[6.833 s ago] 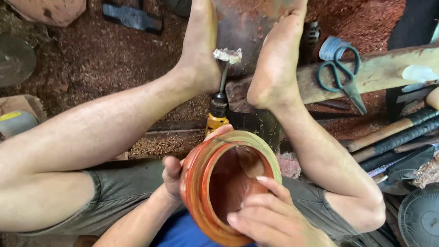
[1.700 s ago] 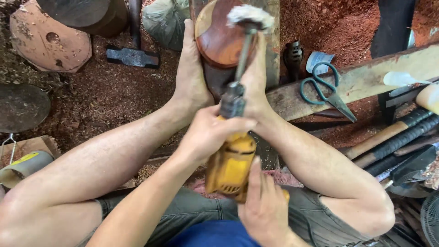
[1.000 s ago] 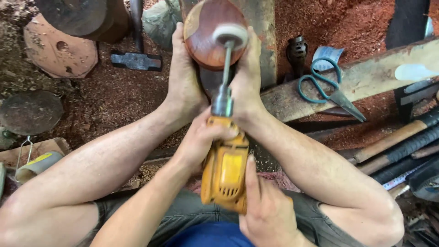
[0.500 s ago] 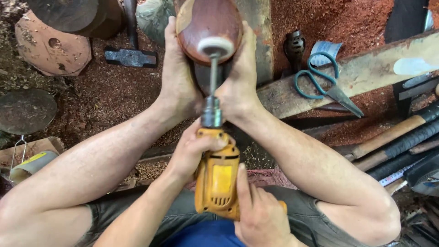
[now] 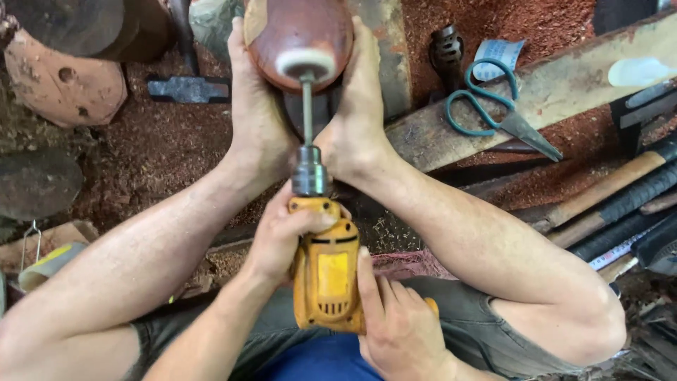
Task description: The person sits on the workshop floor and uses a cordless drill fitted with a buffing wheel to polish the inside and outside of carved wooden pots, holding each pot against the spinning pad and turning it to cover different surfaces, then sets the finished pot aside.
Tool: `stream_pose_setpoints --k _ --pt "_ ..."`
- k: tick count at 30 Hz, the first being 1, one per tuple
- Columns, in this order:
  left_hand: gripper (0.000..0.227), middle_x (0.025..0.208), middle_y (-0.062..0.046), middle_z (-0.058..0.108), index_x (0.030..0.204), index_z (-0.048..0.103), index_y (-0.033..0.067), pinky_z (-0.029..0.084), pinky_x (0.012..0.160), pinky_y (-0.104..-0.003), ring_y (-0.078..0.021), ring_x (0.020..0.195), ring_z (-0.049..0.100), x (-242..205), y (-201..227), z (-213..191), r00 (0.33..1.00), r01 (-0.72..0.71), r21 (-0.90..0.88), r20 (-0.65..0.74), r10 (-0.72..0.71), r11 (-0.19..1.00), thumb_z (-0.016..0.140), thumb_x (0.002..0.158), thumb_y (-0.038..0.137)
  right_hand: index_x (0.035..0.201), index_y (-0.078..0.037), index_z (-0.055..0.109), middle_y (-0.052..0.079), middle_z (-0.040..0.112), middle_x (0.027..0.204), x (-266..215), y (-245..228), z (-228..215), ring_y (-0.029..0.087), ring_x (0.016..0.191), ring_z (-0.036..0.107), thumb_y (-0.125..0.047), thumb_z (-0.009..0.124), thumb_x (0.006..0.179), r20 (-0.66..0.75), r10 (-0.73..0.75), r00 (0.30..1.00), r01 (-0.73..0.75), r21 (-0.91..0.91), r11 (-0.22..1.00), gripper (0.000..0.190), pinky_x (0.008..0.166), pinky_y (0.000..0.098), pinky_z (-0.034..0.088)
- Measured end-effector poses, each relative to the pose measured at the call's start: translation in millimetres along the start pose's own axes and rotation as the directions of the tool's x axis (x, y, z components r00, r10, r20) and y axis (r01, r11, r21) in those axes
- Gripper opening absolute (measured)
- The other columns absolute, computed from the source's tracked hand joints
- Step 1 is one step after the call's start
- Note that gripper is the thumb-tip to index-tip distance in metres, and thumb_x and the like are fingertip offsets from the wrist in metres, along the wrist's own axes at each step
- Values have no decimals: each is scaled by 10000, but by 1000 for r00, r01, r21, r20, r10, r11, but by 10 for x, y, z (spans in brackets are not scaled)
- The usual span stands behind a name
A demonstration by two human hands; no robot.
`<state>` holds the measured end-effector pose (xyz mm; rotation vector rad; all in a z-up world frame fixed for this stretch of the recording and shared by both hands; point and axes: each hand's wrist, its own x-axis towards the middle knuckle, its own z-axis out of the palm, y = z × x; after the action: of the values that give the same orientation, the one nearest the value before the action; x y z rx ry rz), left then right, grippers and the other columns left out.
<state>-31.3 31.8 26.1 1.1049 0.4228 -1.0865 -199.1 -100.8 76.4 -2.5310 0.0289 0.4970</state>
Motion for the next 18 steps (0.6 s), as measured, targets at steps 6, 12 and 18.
stream_pose_setpoints --k 6,12,18 --pt "495 928 -146 726 1218 541 3 622 784 -362 -214 806 718 244 51 81 999 -40 23 29 39 999 697 755 84 1477 142 305 159 627 842 149 25 -177 311 702 640 -124 719 562 -42 36 998 -35 25 999 1039 625 408 542" --pt "538 919 -158 731 1252 540 -5 614 764 -362 -223 804 727 37 -68 37 1000 26 -41 5 -26 999 690 740 64 1440 165 316 160 638 865 -41 8 -14 316 665 629 -157 731 553 0 54 999 -54 -42 998 1031 561 401 528" --pt "613 921 -173 712 1316 504 20 627 734 -386 -240 792 722 -86 -3 -137 1000 3 -139 0 -3 990 662 726 64 1492 166 288 128 588 775 72 -58 -23 285 657 617 -165 740 594 75 -38 996 38 -5 999 1058 605 381 527"
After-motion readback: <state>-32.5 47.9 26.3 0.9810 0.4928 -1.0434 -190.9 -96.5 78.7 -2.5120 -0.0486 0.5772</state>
